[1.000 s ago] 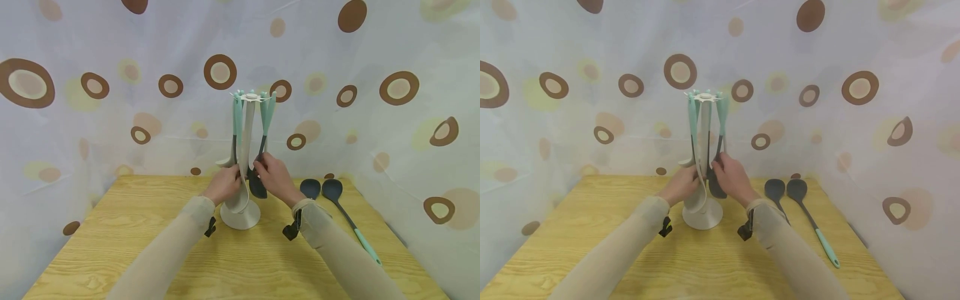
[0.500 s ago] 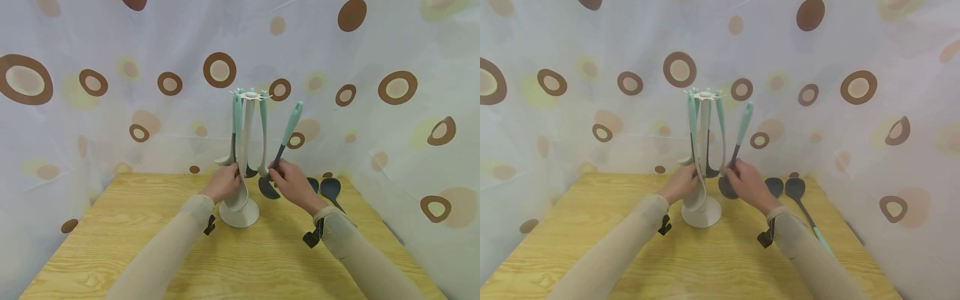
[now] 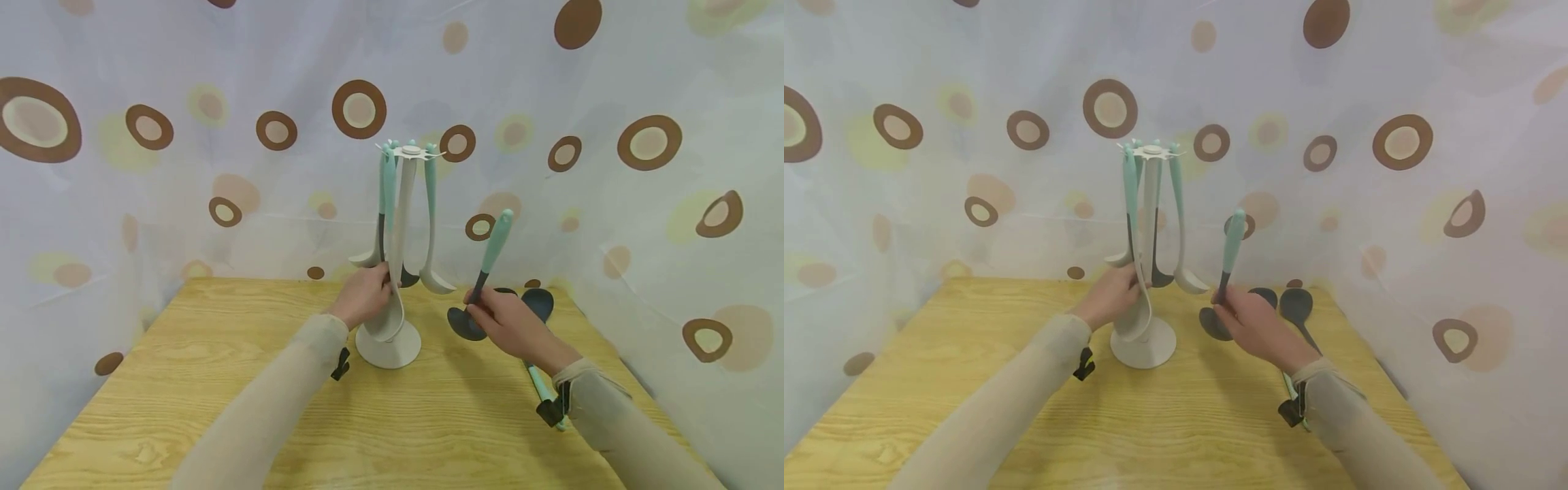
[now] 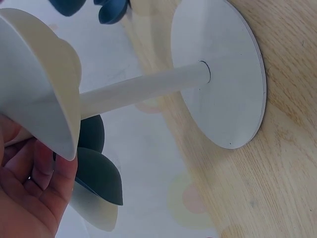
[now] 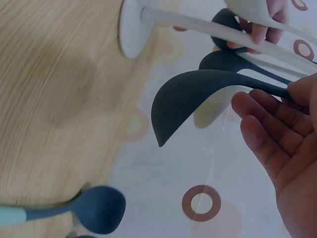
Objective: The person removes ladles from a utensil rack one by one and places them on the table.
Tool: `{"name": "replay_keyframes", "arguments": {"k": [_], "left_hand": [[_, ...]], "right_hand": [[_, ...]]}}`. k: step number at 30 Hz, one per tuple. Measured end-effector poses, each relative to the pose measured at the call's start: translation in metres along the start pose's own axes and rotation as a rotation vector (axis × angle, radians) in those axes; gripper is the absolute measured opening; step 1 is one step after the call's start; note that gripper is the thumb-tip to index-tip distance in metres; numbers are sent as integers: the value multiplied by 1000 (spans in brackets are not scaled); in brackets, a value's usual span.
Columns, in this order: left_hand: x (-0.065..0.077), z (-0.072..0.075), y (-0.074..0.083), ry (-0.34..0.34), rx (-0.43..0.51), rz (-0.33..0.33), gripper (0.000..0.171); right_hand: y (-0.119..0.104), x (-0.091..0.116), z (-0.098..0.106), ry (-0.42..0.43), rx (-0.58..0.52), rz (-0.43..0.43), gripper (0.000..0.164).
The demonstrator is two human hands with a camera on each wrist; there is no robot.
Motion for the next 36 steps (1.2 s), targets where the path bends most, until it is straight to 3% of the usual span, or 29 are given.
{"name": "replay_keyframes", "arguments": {"k": [7, 12, 16, 21, 31, 36], "left_hand": [[-1, -1, 1, -25, -5, 35, 19], [-1, 0, 1, -22, -22, 38, 21], [0, -1, 0, -23, -22, 44, 20], [0, -1, 1, -22, -21, 43, 19], [2, 0, 2, -17, -21, 31, 21], [1, -1, 2, -19, -18, 26, 21]], "right_hand": [[21, 17, -6, -63, 206, 17, 10], [42, 25, -22, -30, 339, 127, 4], [56, 28, -33, -24, 407, 231, 12], [70, 29, -43, -58, 501, 287, 16], [84, 21, -57, -84, 622, 362, 18], [85, 16, -63, -85, 624, 416, 22]]}}
Point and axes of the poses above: each hand's wrist, its own x-axis away from the middle knuckle, its own z-axis out of the back of the hand, y = z × x, the point moved 1 cm from there along -x, towards the middle knuckle, and after that the axes turned 2 degrees about y, right-handed, at the moved point
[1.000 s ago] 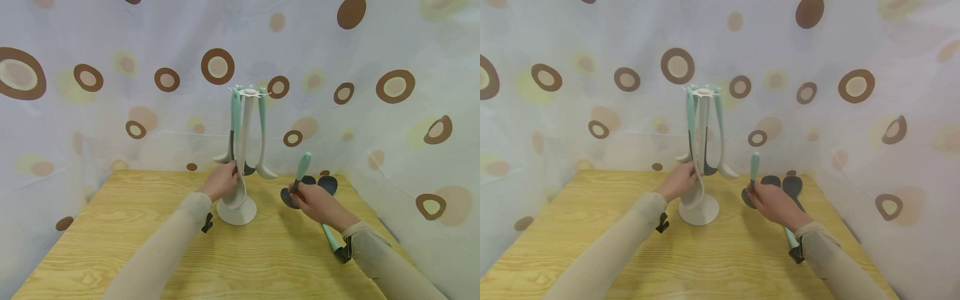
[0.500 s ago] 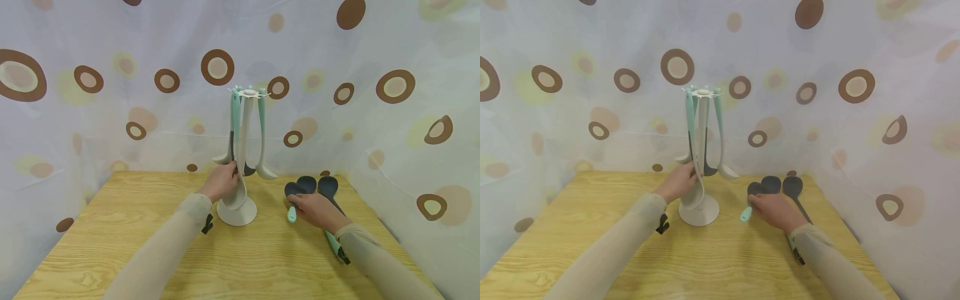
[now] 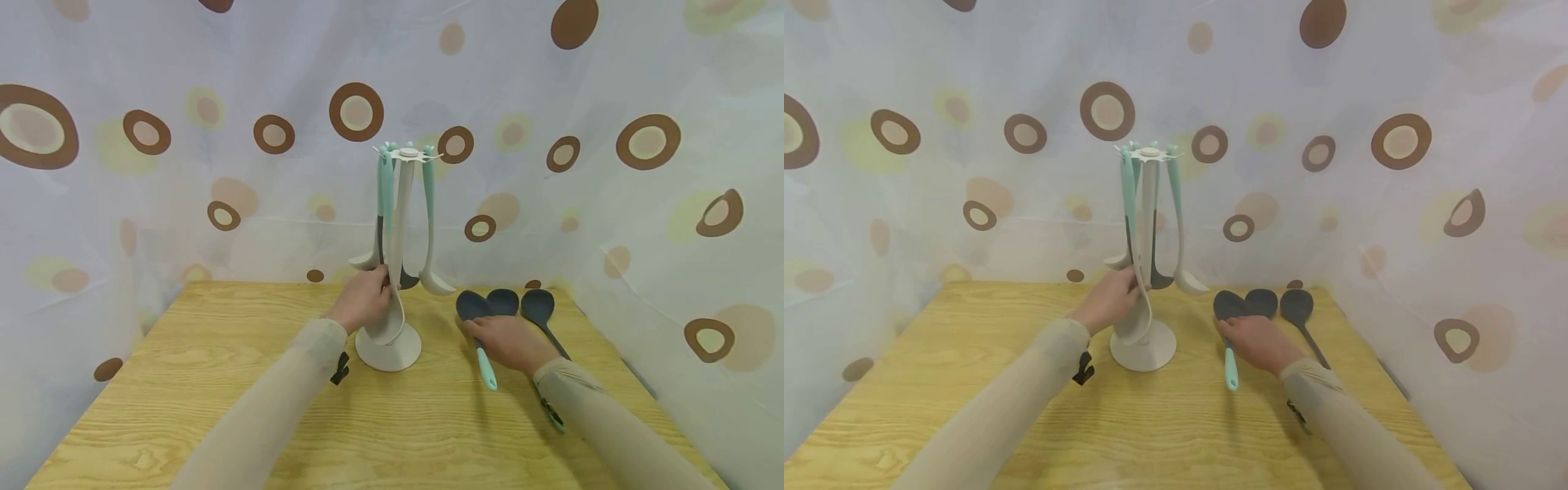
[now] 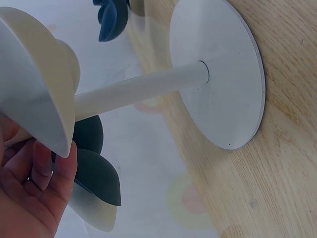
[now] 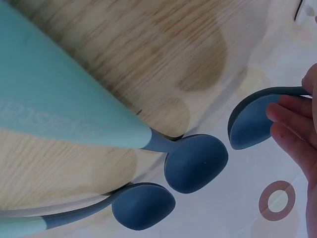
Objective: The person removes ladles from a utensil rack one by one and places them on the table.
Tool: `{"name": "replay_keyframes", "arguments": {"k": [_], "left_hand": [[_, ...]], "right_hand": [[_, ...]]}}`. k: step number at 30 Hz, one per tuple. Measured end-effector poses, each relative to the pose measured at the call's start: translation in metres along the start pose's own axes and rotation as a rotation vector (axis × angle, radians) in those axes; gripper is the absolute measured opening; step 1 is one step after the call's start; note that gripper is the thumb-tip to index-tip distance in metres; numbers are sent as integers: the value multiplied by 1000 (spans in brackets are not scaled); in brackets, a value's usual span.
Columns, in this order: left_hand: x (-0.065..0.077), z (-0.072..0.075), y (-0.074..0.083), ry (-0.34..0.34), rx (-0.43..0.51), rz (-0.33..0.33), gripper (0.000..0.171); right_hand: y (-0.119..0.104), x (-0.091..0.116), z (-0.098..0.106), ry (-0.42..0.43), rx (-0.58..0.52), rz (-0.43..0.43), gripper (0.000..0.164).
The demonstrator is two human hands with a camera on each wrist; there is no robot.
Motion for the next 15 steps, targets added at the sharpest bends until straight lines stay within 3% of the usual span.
{"name": "replay_keyframes", "arguments": {"k": [5, 10, 15], "left_hand": [[1, -2, -1, -8, -2, 5, 20], [0, -3, -2, -7, -19, -5, 20], [-1, -2, -2, 8, -12, -21, 22]], "right_hand": [[-3, -2, -6, -47, -31, -6, 19], [-4, -3, -12, -83, -26, -44, 31], [0, -2, -18, -103, -13, -93, 32]]}}
Point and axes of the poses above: each hand's wrist, its own x-axis away from the middle knuckle, its own z-axis out of the back of the hand, y = z × x, the point moved 1 cm from there along -x, towards the middle knuckle, and after that the axes turned 2 degrees about y, right-handed, at the moved point
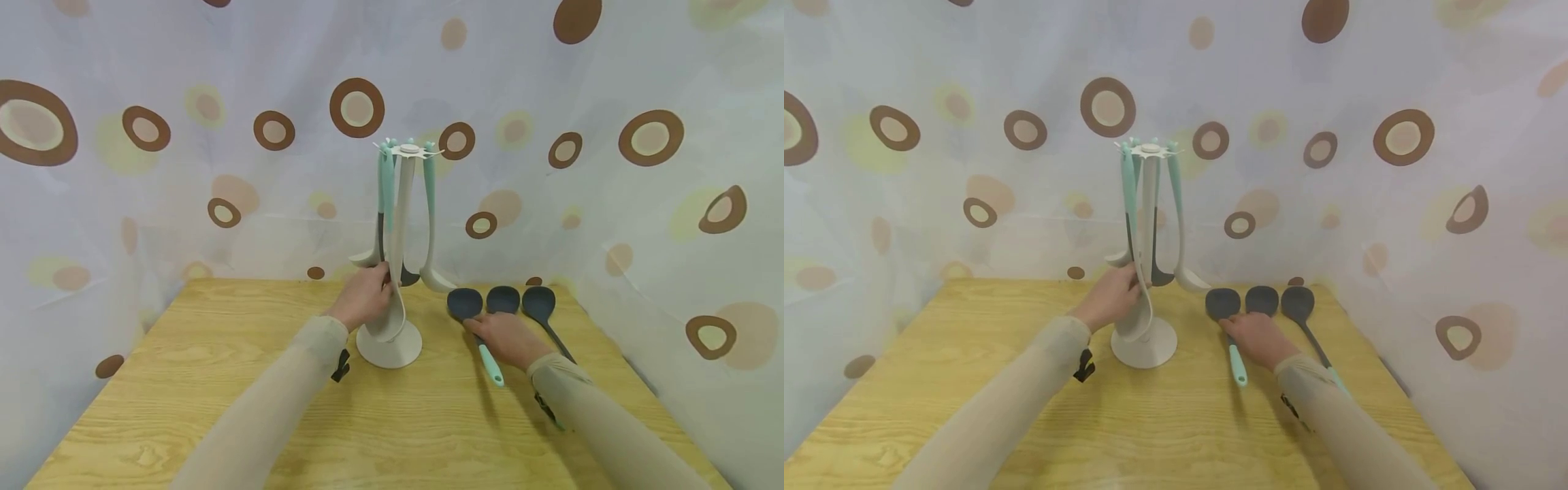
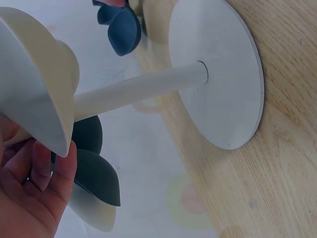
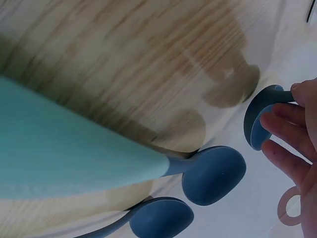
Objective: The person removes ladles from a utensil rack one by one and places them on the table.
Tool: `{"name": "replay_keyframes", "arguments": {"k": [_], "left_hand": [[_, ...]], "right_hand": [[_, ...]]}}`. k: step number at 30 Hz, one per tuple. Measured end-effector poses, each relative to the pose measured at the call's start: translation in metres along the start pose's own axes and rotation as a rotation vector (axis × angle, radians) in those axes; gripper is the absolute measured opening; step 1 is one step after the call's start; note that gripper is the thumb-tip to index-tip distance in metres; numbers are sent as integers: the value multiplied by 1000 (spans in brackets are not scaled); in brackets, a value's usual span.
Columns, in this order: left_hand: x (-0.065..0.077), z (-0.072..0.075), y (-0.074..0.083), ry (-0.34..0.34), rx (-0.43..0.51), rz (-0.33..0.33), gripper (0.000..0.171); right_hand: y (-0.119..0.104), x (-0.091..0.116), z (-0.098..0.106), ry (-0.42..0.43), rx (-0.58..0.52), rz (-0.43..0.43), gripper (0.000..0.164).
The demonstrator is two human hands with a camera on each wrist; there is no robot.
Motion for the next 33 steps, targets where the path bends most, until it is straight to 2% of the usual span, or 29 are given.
{"name": "replay_keyframes", "arguments": {"k": [4, 12, 21, 29, 33], "left_hand": [[-1, 1, -1, -8, -1, 4, 23], [0, 2, 1, 9, 4, -5, 21], [0, 1, 1, 9, -7, -1, 21], [0, 1, 0, -6, -10, 11, 24], [-1, 1, 0, -13, -11, 14, 25]], "right_hand": [[5, 2, -3, -23, 5, -15, 33], [14, 6, -4, -5, -10, -19, 29], [17, 9, -9, -53, 1, -32, 37], [15, 12, -14, -37, 10, -13, 25], [16, 13, -18, -39, -29, -11, 20]]}}
Point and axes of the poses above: each hand's wrist, its own x-axis away from the middle knuckle, its own z-axis out of the back of the hand, y = z × x, the point moved 1 cm from there along -x, towards the middle knuckle, and after that the axes turned 2 degrees about y, right-handed, at the moved point
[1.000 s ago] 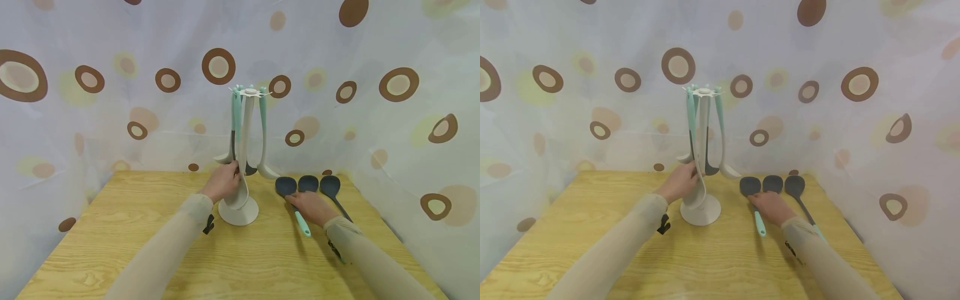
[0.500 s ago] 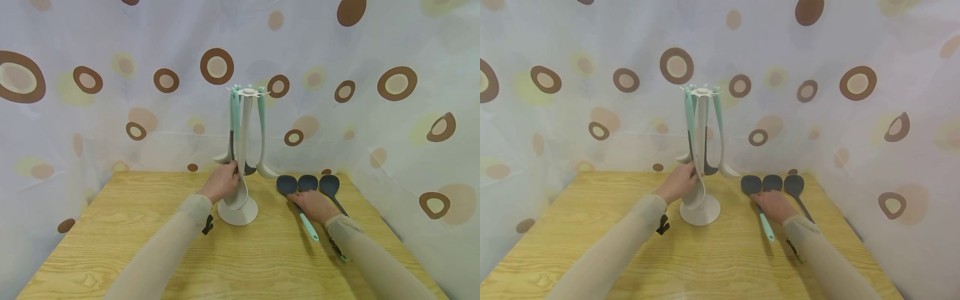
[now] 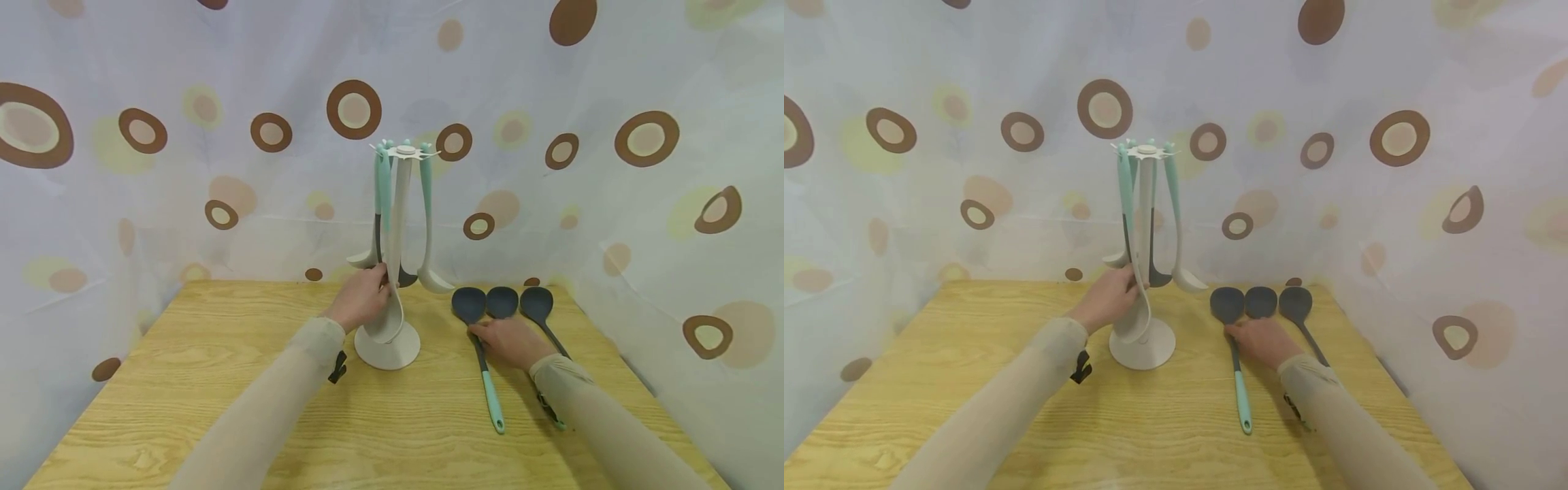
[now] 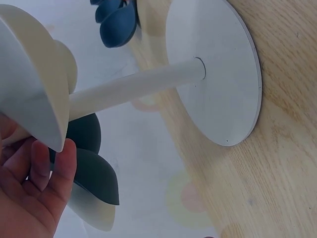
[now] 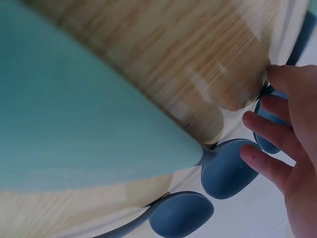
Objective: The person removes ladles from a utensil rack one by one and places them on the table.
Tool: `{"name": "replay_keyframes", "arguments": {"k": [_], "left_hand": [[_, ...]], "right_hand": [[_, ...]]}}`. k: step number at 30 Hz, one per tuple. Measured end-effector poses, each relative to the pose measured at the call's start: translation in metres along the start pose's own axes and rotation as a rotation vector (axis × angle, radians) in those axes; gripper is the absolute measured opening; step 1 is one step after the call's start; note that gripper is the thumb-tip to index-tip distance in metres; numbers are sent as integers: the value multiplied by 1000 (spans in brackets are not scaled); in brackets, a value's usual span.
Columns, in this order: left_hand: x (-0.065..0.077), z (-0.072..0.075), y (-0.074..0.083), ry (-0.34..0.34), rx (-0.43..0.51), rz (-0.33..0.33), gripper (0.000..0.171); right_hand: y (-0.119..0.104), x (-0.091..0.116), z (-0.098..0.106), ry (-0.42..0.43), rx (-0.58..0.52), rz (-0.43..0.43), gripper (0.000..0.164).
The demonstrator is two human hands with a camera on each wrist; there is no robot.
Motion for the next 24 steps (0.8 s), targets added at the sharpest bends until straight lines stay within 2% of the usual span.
{"name": "replay_keyframes", "arguments": {"k": [5, 8, 11, 15, 20, 24], "left_hand": [[1, 1, 1, 2, -6, 1, 25], [2, 2, 2, 5, -9, -6, 22], [1, 2, 2, 15, -12, -25, 20], [-1, 1, 0, 31, -18, -30, 20], [0, 0, -1, 25, -21, -26, 21], [0, -1, 0, 25, -12, -26, 18]], "right_hand": [[-3, 0, 0, -61, -16, -37, 25], [-7, 0, 6, -64, -6, -44, 29], [-9, -2, 12, -13, 6, -46, 23], [-12, -9, 23, 69, -9, -54, 4], [-23, -20, 45, 158, -50, -65, 25], [-36, -33, 70, 262, -84, -57, 34]]}}
Point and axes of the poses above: each hand's wrist, its own x-axis away from the middle knuckle, its own z-axis out of the back of the hand, y = z × x, the point moved 1 cm from there along -x, towards the middle knuckle, and after that the axes turned 2 degrees about y, right-handed, at the moved point
